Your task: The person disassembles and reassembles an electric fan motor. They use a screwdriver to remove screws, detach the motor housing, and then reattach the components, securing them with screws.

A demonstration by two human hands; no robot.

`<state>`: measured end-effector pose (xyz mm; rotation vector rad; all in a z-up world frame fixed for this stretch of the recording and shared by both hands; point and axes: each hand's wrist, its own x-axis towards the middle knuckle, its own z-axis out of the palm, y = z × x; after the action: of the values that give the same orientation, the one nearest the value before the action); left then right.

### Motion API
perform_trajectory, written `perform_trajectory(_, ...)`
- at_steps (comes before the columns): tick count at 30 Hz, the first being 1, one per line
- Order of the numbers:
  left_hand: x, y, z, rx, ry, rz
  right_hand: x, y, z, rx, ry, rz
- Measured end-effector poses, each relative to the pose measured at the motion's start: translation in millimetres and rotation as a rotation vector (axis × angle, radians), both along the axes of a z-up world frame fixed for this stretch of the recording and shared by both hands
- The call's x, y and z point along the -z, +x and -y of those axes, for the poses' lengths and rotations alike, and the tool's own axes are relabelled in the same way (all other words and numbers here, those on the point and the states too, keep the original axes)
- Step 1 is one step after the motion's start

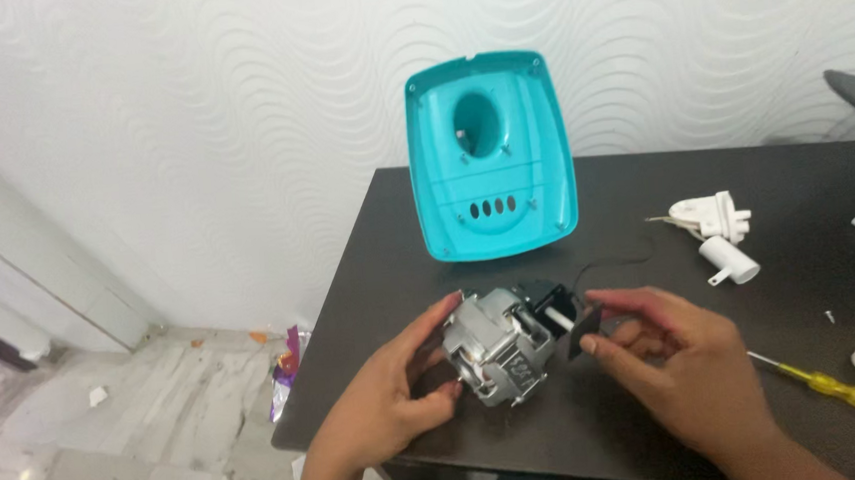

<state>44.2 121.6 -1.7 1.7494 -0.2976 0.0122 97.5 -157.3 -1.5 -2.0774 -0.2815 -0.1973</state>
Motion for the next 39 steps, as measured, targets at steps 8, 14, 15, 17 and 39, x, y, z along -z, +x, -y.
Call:
perform_trajectory(8, -3.4, 2.5, 3.8, -0.074, 0.067, -0.079, -2.2, -4.9, -17.5, 0.086, 0.027, 0.023)
perform_trajectory(14, -4.5, 1.0, 5.6, -0.051, -0.011, -0.128, 7.9, 12.8, -17.4, 0.122, 0.286, -0.232)
perform_trajectory(15, -3.0, 1.2, 5.2, -0.054, -0.02, -0.127, 10.3, 17.2, -16.3, 0.085, 0.343, -0.238)
perform_trajectory(17, 0.2, 3.7, 4.2, -0.057, -0.039, -0.121, 15.6, 25.7, -11.8, 0.01, 0.456, -0.245)
perform_trajectory(39, 12.9, 13.5, -4.1, 0.041, -0.126, -0.16, -3.4, 29.0, -2.3, -0.114, 0.041, -0.305)
